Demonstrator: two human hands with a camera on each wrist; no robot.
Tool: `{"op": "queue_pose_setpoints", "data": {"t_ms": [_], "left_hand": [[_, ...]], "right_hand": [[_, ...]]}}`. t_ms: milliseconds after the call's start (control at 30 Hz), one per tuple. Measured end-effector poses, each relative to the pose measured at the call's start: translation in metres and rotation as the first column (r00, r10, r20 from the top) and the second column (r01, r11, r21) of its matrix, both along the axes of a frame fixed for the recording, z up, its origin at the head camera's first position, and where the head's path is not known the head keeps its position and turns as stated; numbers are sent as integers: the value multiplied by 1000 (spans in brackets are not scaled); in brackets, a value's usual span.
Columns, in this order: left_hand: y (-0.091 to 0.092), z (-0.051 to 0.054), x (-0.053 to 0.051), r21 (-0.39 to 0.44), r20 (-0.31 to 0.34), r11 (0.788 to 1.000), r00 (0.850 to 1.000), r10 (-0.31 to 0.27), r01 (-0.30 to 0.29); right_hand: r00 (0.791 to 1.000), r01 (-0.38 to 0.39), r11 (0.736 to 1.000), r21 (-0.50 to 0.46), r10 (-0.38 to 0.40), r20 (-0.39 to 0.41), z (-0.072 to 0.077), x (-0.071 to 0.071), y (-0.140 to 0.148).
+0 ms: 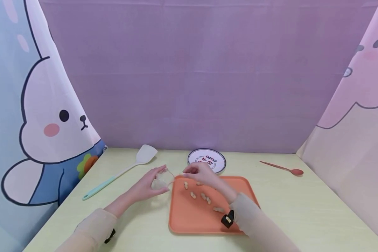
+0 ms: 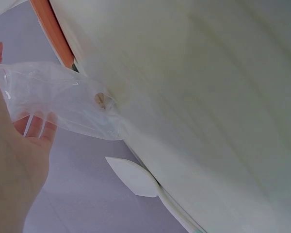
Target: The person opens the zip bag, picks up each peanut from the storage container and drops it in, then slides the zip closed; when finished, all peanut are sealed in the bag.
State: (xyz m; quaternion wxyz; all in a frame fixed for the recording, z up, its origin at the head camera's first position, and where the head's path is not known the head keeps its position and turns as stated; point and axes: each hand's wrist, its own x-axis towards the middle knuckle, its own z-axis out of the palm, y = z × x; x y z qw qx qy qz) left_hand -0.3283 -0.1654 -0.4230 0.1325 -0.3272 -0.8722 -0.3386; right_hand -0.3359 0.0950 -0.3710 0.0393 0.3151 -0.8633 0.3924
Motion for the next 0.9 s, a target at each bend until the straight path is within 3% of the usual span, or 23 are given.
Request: {"op": "queue_pose_setpoints", "data": {"t_ms": [467,900], "left_hand": [[3,3,3,1,-20,1000,999,-24,24],[0,2,2,9,-18,1000,1000,-23,23]], "right_hand": [[999,-51,998,-34,52,15,-1,3,-34],[998,-57,998,-22,57,8,-4,2,-35]]}}
